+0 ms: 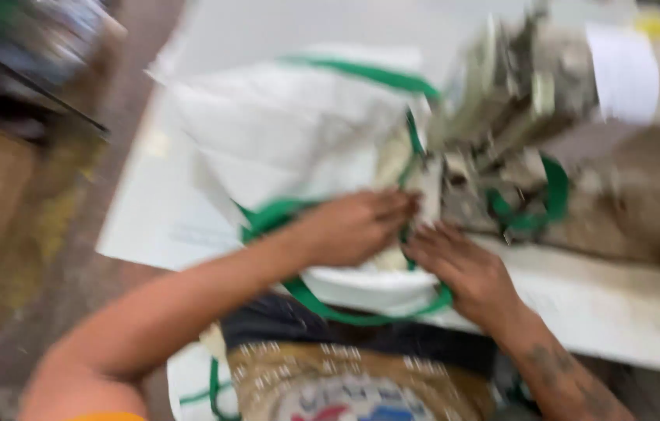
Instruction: Sewing green fabric straps onto a white canvas tote bag using an industrial sewing machine.
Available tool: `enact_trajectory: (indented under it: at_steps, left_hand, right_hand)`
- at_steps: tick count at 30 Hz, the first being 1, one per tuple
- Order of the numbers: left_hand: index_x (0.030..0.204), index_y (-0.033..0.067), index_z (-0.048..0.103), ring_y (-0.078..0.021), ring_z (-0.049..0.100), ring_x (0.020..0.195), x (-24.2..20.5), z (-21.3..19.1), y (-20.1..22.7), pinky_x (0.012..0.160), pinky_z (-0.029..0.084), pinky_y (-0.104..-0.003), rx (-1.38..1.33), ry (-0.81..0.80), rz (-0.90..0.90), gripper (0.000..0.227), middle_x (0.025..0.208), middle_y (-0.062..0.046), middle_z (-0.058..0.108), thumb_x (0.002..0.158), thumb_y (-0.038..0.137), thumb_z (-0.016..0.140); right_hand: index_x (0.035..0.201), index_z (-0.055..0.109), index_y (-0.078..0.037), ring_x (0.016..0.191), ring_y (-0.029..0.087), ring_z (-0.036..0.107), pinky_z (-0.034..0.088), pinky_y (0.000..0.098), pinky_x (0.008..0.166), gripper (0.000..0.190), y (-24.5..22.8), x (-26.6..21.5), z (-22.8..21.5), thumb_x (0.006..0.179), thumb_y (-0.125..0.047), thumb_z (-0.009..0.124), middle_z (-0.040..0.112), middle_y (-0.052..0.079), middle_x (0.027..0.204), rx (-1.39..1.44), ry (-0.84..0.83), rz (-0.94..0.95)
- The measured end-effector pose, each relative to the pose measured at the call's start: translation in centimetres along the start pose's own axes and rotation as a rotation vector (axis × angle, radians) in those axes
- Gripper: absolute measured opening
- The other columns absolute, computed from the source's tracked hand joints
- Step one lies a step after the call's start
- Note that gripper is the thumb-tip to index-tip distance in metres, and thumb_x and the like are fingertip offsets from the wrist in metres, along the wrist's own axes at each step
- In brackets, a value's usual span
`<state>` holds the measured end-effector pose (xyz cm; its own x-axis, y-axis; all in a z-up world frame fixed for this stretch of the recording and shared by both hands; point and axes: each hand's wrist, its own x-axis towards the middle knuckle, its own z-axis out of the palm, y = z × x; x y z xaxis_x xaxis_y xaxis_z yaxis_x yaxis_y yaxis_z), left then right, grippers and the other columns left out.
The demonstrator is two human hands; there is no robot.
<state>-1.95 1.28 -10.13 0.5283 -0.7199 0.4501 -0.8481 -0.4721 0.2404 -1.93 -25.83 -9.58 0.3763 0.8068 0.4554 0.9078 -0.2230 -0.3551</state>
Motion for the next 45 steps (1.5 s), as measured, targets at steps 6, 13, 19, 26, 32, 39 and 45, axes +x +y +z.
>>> enact_trajectory:
  at_steps: [6,13,19,26,32,39,45]
  left_hand:
    - [0.138,0.0021,0.071,-0.0329,0.063,0.137,-0.5,-2.0,0.0,0.110,0.050,-0.045,0.225,-0.006,0.035,0.035,0.142,-0.015,0.073,0.115,0.024,0.055]
    - [0.155,0.0086,0.060,-0.0353,0.054,0.138,-0.5,-1.3,-0.1,0.096,0.047,-0.044,0.194,-0.102,-0.093,0.053,0.157,-0.010,0.061,0.108,0.031,0.055]
    - [0.155,0.0069,0.060,-0.0352,0.053,0.137,0.0,-2.3,0.1,0.094,0.047,-0.043,0.250,-0.195,-0.065,0.060,0.158,-0.010,0.060,0.100,0.029,0.054]
    - [0.156,0.0053,0.059,-0.0306,0.053,0.128,1.6,-3.3,-0.3,0.093,0.055,-0.043,0.338,-0.346,-0.048,0.076,0.155,-0.011,0.060,0.097,0.052,0.059]
    - [0.148,0.0067,0.060,-0.0402,0.057,0.133,1.2,-3.7,-0.1,0.114,0.045,-0.049,0.263,-0.224,-0.067,0.062,0.160,-0.032,0.052,0.095,0.039,0.060]
    - [0.142,0.0138,0.060,-0.0384,0.057,0.113,1.5,-3.5,-0.8,0.085,0.055,-0.051,0.174,-0.252,-0.139,0.070,0.152,-0.026,0.060,0.078,0.042,0.066]
    - [0.131,0.0186,0.057,-0.0387,0.056,0.128,0.8,-3.1,-0.7,0.085,0.051,-0.050,0.236,-0.255,-0.117,0.058,0.157,-0.023,0.062,0.081,0.046,0.068]
  right_hand:
    - [0.124,0.082,-0.002,0.119,0.038,0.078,0.062,0.0553,0.107,0.027,-2.1,2.4,-0.2,0.110,-0.008,0.059,0.081,0.017,0.128,-0.095,0.163,0.008]
    - [0.113,0.082,0.000,0.115,0.037,0.080,0.064,0.0527,0.104,0.020,-1.9,1.7,0.8,0.104,0.001,0.064,0.083,0.017,0.121,-0.100,0.206,0.047]
    - [0.116,0.081,0.000,0.113,0.040,0.080,0.064,0.0569,0.100,0.023,-1.8,1.8,-1.1,0.096,0.000,0.070,0.082,0.021,0.118,-0.053,0.062,0.054]
    - [0.142,0.070,0.007,0.135,0.042,0.071,0.051,0.0544,0.128,0.043,1.7,4.7,-4.5,0.107,-0.016,0.076,0.072,0.028,0.142,0.068,0.012,0.266]
    - [0.173,0.049,-0.019,0.167,0.026,0.037,0.018,0.0849,0.126,0.073,4.4,2.6,-1.8,0.111,-0.051,0.070,0.043,-0.005,0.178,-0.386,-0.208,0.211]
    - [0.170,0.053,-0.015,0.163,0.050,0.045,0.001,0.0897,0.122,0.071,3.6,3.0,-1.4,0.112,-0.052,0.073,0.052,0.002,0.173,-0.332,-0.145,0.234]
    - [0.176,0.039,-0.031,0.171,0.033,0.021,0.003,0.0892,0.126,0.080,3.9,2.4,-1.6,0.111,-0.063,0.074,0.032,-0.008,0.181,-0.377,-0.207,0.248]
